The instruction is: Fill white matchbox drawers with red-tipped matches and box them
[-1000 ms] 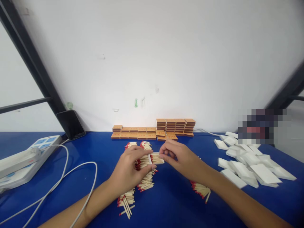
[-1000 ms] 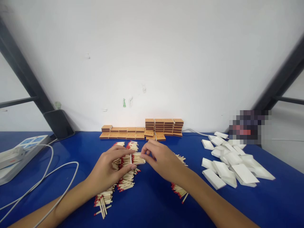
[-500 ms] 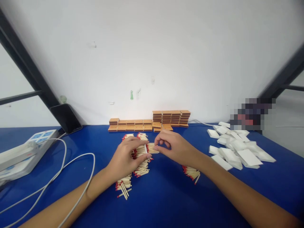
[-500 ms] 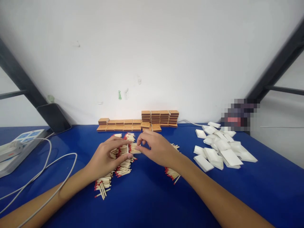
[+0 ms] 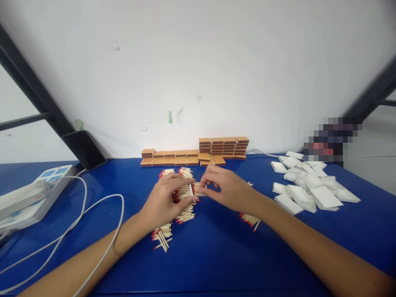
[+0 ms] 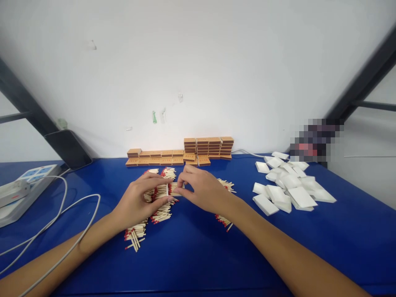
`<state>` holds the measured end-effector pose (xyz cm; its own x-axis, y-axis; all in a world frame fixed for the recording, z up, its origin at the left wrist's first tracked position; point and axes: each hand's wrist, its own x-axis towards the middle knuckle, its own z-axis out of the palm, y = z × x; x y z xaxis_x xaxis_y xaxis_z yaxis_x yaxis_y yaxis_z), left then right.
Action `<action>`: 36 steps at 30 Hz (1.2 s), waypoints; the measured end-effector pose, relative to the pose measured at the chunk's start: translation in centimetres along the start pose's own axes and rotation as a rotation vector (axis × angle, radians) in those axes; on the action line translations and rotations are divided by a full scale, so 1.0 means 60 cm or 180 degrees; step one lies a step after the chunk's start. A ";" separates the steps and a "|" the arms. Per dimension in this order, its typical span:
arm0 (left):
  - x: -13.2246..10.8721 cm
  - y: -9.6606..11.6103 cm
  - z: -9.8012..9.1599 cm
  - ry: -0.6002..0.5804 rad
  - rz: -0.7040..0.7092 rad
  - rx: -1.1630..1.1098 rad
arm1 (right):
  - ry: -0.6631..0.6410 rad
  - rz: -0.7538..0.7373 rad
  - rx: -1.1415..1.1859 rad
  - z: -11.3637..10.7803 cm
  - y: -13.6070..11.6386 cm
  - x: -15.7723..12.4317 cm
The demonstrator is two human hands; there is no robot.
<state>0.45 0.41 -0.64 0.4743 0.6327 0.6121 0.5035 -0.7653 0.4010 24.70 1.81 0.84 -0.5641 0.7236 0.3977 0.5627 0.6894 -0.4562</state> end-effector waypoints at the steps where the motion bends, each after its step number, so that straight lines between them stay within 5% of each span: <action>1: 0.001 0.000 0.000 -0.0010 -0.0005 0.0004 | -0.0014 0.0027 -0.0002 0.000 -0.001 0.000; 16: -0.002 0.000 0.000 -0.0081 0.0028 0.0022 | -0.0061 0.0143 -0.0120 0.001 -0.004 0.000; 29: 0.000 -0.001 0.001 -0.0062 0.0060 -0.0018 | -0.0423 -0.0013 0.0523 -0.019 0.009 0.006; 36: 0.000 -0.001 0.000 -0.0027 0.0033 0.0014 | -0.0178 0.0160 0.0501 -0.005 0.008 0.003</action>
<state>0.40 0.48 -0.66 0.4857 0.6257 0.6104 0.5016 -0.7714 0.3917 25.08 2.26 0.94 -0.5728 0.7510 0.3285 0.4919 0.6355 -0.5952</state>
